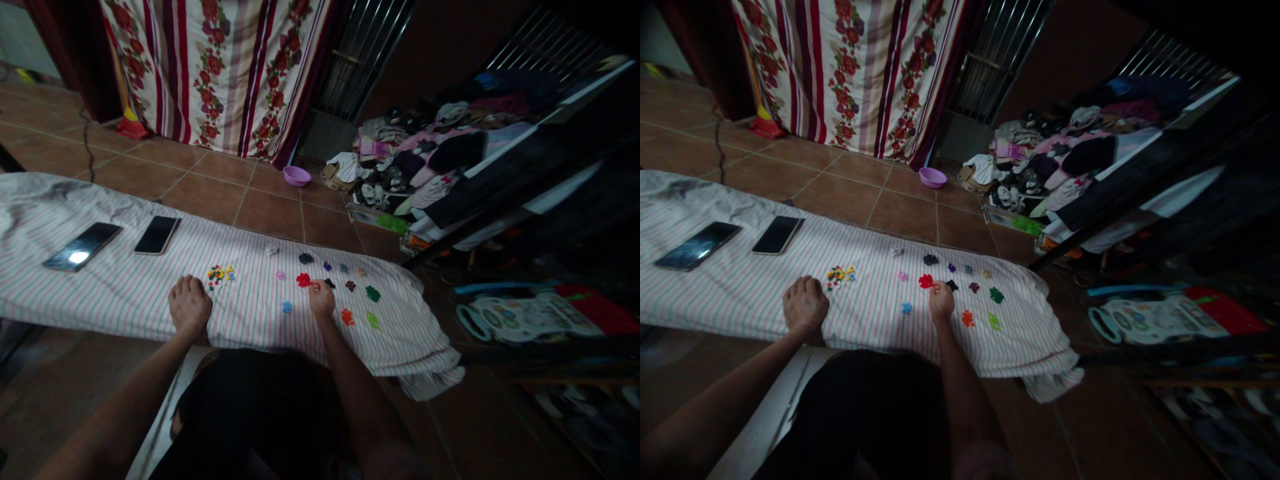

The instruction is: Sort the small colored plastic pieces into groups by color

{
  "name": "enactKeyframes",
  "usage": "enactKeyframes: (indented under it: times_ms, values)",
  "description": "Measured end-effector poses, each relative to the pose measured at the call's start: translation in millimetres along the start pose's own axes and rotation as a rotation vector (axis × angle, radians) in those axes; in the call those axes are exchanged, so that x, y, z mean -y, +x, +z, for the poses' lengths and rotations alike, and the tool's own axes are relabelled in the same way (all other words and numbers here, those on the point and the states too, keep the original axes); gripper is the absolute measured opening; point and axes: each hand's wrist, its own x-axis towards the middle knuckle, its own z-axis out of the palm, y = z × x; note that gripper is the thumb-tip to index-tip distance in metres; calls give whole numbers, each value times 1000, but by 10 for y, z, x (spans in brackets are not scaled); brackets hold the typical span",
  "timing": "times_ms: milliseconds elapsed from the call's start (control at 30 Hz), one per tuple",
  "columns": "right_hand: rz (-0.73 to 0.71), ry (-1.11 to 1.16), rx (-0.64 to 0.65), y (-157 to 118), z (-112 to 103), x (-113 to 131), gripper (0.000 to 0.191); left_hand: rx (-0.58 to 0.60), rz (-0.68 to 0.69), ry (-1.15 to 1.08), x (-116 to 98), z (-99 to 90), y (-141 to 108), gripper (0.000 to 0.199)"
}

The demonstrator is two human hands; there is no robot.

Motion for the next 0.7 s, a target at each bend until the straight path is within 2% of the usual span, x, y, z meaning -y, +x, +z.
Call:
enactKeyframes:
  times_ms: [500,700]
  values:
    - [10,-45,87,63,53,20,20,4,2,-17,23,25,-5,31]
    - [-35,-44,48,35,48,4,25,-1,-3,-30,35,58,-5,32]
